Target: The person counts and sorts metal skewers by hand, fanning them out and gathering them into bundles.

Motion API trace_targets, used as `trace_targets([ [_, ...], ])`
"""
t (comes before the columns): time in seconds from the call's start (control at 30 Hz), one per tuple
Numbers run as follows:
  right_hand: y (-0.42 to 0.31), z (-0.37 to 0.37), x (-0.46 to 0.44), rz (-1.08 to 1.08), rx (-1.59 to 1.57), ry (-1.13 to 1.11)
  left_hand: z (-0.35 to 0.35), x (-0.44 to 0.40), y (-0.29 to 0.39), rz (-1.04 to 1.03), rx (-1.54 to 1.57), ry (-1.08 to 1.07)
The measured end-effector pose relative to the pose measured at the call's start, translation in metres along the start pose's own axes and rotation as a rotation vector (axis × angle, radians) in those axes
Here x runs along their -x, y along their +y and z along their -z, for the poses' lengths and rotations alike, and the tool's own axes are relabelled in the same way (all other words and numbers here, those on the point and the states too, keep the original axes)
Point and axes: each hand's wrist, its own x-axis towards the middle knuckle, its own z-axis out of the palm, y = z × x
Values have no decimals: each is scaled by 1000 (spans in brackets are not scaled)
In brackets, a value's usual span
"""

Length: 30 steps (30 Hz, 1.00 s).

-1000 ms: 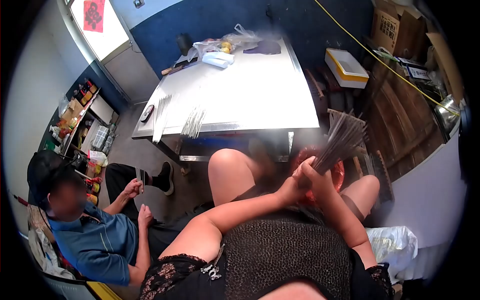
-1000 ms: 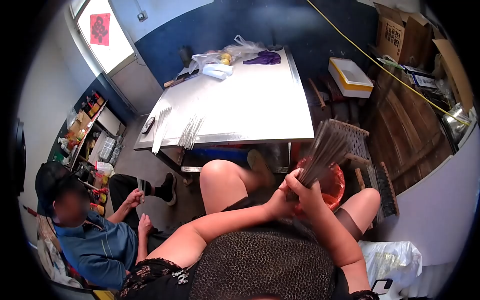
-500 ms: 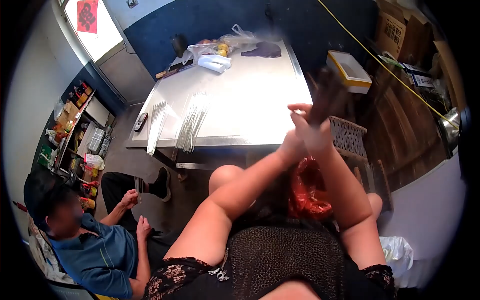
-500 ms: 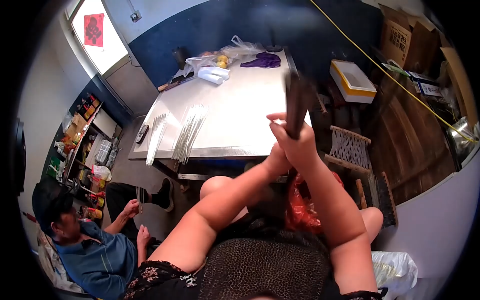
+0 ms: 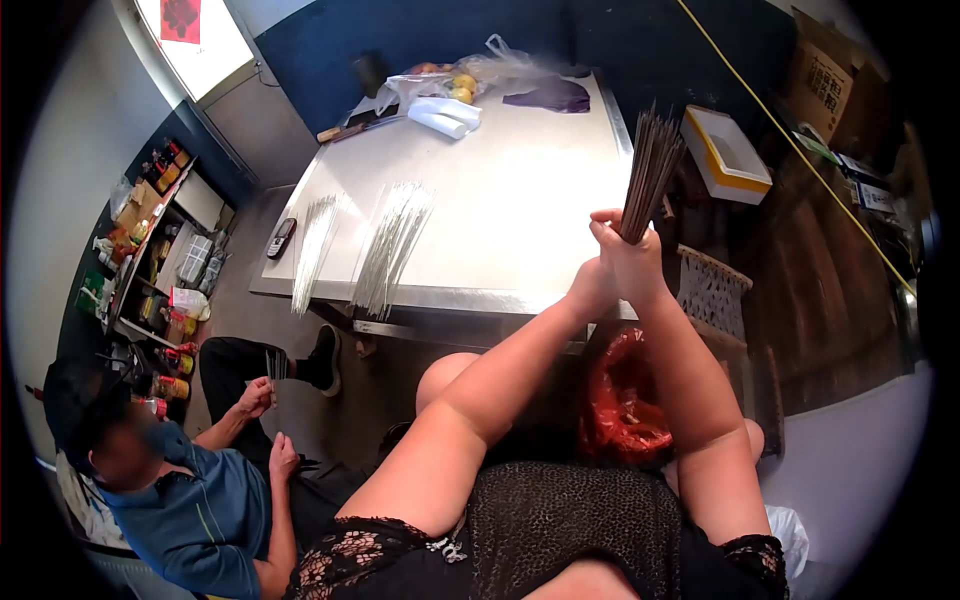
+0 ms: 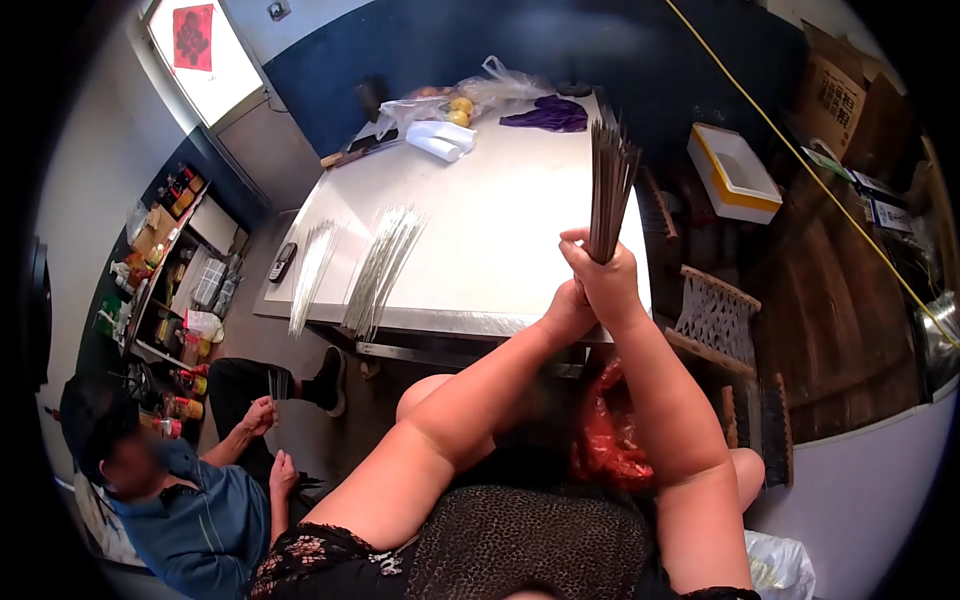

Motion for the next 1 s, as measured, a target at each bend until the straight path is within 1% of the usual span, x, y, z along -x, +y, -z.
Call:
trace_targets([
  [0.03, 6, 1, 1, -3, -5, -5, 2, 1, 0, 5, -5, 1],
  [0.1, 14, 4, 2, -14, 6, 29, 5, 0, 6, 120, 167, -37],
  [0.13, 18, 4, 1, 5, -28, 37, 7, 0, 8, 188, 150, -77],
  [0.17, 20, 5, 2, 2, -32, 38, 8, -1, 10, 192, 147, -80],
  [0.23, 16, 4, 4, 31, -13, 60, 9, -2, 13, 315, 151, -134],
  [0.33, 13, 5, 5, 14, -13, 61, 12, -3, 16, 331, 124, -189],
  [0.43, 16, 5, 4, 35, -27, 49, 15, -6, 21, 365, 151, -172],
  [0.53, 18, 5, 3, 51, -19, 30, 13, -3, 17, 314, 205, -110],
  [0.57, 19, 4, 3, 45, -18, 27, 11, 0, 14, 321, 206, -109],
  [0.63, 19, 4, 2, 49, -41, 17, 8, 3, 6, 352, 344, -77],
  [0.77, 21, 4, 4, 4, -55, 16, 5, 8, 3, 392, 383, -95],
  [0.83, 19, 2, 0, -60, -17, 66, 13, -3, 9, 407, 161, -208],
  [0.87, 12, 2, 2, -94, -40, 49, 15, -8, 12, 370, 162, -216],
  [0.93, 6, 3, 1, -89, -63, 28, 13, -4, 21, 235, 187, -20],
  [1.0, 7, 4, 2, -117, -89, 1, 12, -5, 21, 234, 228, -37],
])
